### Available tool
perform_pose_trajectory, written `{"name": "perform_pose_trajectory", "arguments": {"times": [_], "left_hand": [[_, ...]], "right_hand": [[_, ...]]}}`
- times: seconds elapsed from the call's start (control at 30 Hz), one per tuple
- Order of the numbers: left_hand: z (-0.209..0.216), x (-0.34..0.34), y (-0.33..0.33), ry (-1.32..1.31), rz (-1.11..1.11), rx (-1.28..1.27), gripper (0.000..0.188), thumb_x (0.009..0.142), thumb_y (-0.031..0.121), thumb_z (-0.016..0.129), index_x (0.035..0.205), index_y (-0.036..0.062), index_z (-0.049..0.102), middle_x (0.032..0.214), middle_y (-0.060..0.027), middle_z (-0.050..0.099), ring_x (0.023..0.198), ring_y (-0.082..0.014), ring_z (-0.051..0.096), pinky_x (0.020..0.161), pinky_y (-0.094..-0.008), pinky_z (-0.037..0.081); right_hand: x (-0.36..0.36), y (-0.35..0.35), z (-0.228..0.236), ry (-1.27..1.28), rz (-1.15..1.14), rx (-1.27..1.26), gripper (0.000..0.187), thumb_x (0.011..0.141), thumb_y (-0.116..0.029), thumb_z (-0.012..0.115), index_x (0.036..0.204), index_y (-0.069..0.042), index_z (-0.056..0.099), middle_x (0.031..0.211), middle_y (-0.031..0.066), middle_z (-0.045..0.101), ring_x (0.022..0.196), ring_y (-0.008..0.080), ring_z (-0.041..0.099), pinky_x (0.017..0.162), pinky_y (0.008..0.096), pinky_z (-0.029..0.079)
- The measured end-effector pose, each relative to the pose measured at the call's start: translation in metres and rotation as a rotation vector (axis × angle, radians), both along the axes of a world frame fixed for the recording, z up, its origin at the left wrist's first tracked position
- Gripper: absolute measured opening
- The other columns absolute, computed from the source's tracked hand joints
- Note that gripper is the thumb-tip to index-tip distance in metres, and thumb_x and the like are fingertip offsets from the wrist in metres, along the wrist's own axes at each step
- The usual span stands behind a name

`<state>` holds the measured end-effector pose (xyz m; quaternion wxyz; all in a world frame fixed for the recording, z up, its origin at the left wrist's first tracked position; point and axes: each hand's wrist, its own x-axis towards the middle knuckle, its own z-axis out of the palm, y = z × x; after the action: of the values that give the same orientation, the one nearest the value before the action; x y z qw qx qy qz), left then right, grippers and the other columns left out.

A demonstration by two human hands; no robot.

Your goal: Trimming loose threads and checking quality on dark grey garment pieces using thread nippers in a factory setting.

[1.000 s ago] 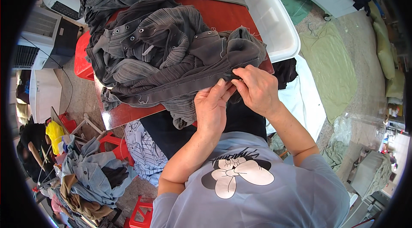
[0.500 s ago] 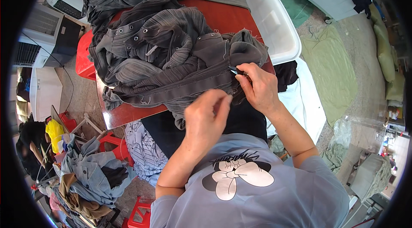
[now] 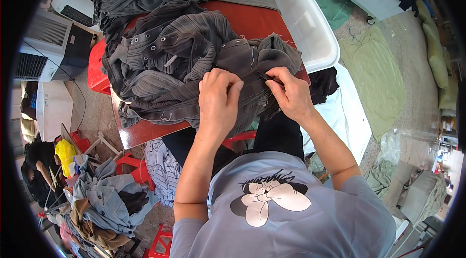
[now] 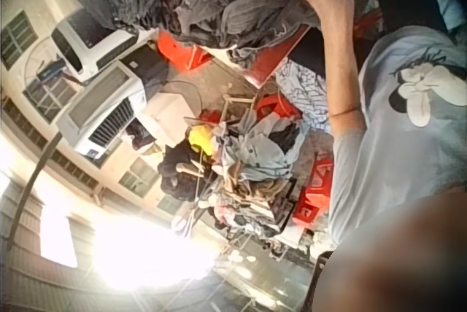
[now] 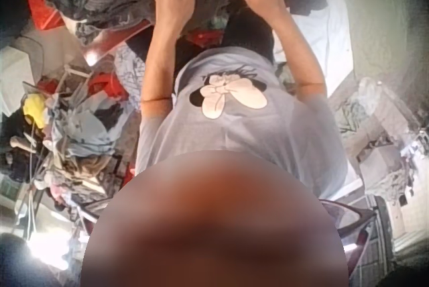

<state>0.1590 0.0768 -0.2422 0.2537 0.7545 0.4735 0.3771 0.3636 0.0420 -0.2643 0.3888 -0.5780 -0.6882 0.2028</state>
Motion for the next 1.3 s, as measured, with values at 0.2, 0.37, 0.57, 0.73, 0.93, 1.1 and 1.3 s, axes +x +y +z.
{"name": "perform_pose_trajectory", "arguments": {"times": [0.2, 0.37, 0.57, 0.73, 0.93, 1.1, 1.3], "left_hand": [[0.001, -0.017, 0.009, -0.388, 0.012, -0.469, 0.011, 0.096, 0.008, 0.066, 0.095, -0.0018, 0.063, 0.083, -0.0008, 0.059, 0.073, -0.0081, 0.051, 0.068, -0.0253, 0.045], [0.004, -0.021, 0.011, -0.421, -0.020, -0.537, 0.012, 0.096, 0.010, 0.066, 0.097, -0.0020, 0.064, 0.080, 0.0008, 0.059, 0.074, -0.0073, 0.051, 0.069, -0.0246, 0.045], [0.008, -0.018, 0.011, -0.400, -0.040, -0.543, 0.013, 0.096, 0.011, 0.066, 0.096, -0.0023, 0.064, 0.081, -0.0004, 0.059, 0.076, -0.0084, 0.052, 0.070, -0.0257, 0.045], [0.005, -0.019, 0.011, -0.330, -0.029, -0.508, 0.012, 0.097, 0.009, 0.063, 0.098, -0.0023, 0.063, 0.084, -0.0029, 0.061, 0.077, -0.0110, 0.055, 0.071, -0.0264, 0.046], [0.009, -0.025, -0.004, -0.312, 0.064, -0.292, 0.019, 0.092, 0.006, 0.065, 0.109, 0.0004, 0.060, 0.096, -0.0070, 0.065, 0.094, -0.0192, 0.060, 0.088, -0.0321, 0.045], [0.014, -0.028, -0.021, 0.028, 0.055, -0.169, 0.043, 0.083, 0.001, 0.069, 0.124, 0.0046, 0.057, 0.109, -0.0071, 0.068, 0.113, -0.0236, 0.057, 0.108, -0.0391, 0.029], [0.008, -0.029, -0.018, -0.020, 0.071, -0.248, 0.048, 0.083, 0.001, 0.070, 0.128, 0.0049, 0.055, 0.109, -0.0064, 0.070, 0.114, -0.0226, 0.058, 0.110, -0.0394, 0.027]], "right_hand": [[-0.008, -0.001, 0.023, -0.201, 0.172, 0.290, 0.026, 0.085, -0.009, 0.074, 0.107, -0.002, 0.063, 0.079, 0.0106, 0.062, 0.062, 0.0274, 0.062, 0.055, 0.0357, 0.048], [-0.022, 0.001, 0.034, -0.236, 0.212, 0.237, 0.022, 0.087, -0.013, 0.074, 0.104, -0.004, 0.063, 0.082, 0.0089, 0.063, 0.067, 0.0275, 0.065, 0.057, 0.0364, 0.050], [-0.026, 0.008, 0.035, -0.256, 0.236, 0.172, 0.020, 0.087, -0.010, 0.073, 0.103, -0.004, 0.063, 0.082, 0.0093, 0.063, 0.068, 0.0287, 0.065, 0.057, 0.0377, 0.049], [-0.026, 0.010, 0.028, -0.268, 0.255, 0.176, 0.018, 0.087, -0.010, 0.073, 0.102, -0.004, 0.064, 0.084, 0.0096, 0.065, 0.069, 0.0288, 0.066, 0.057, 0.0371, 0.050], [-0.022, 0.007, 0.030, -0.173, 0.199, 0.150, 0.022, 0.086, -0.011, 0.075, 0.103, -0.003, 0.064, 0.083, 0.0093, 0.064, 0.068, 0.0278, 0.066, 0.058, 0.0357, 0.050], [-0.023, 0.005, 0.025, -0.335, 0.241, 0.298, 0.029, 0.081, -0.013, 0.078, 0.105, -0.004, 0.064, 0.081, 0.0079, 0.059, 0.067, 0.0257, 0.063, 0.058, 0.0357, 0.051], [-0.028, 0.005, 0.021, -0.392, 0.227, 0.328, 0.031, 0.081, -0.014, 0.079, 0.106, -0.004, 0.064, 0.083, 0.0070, 0.060, 0.068, 0.0248, 0.063, 0.059, 0.0349, 0.051]]}}
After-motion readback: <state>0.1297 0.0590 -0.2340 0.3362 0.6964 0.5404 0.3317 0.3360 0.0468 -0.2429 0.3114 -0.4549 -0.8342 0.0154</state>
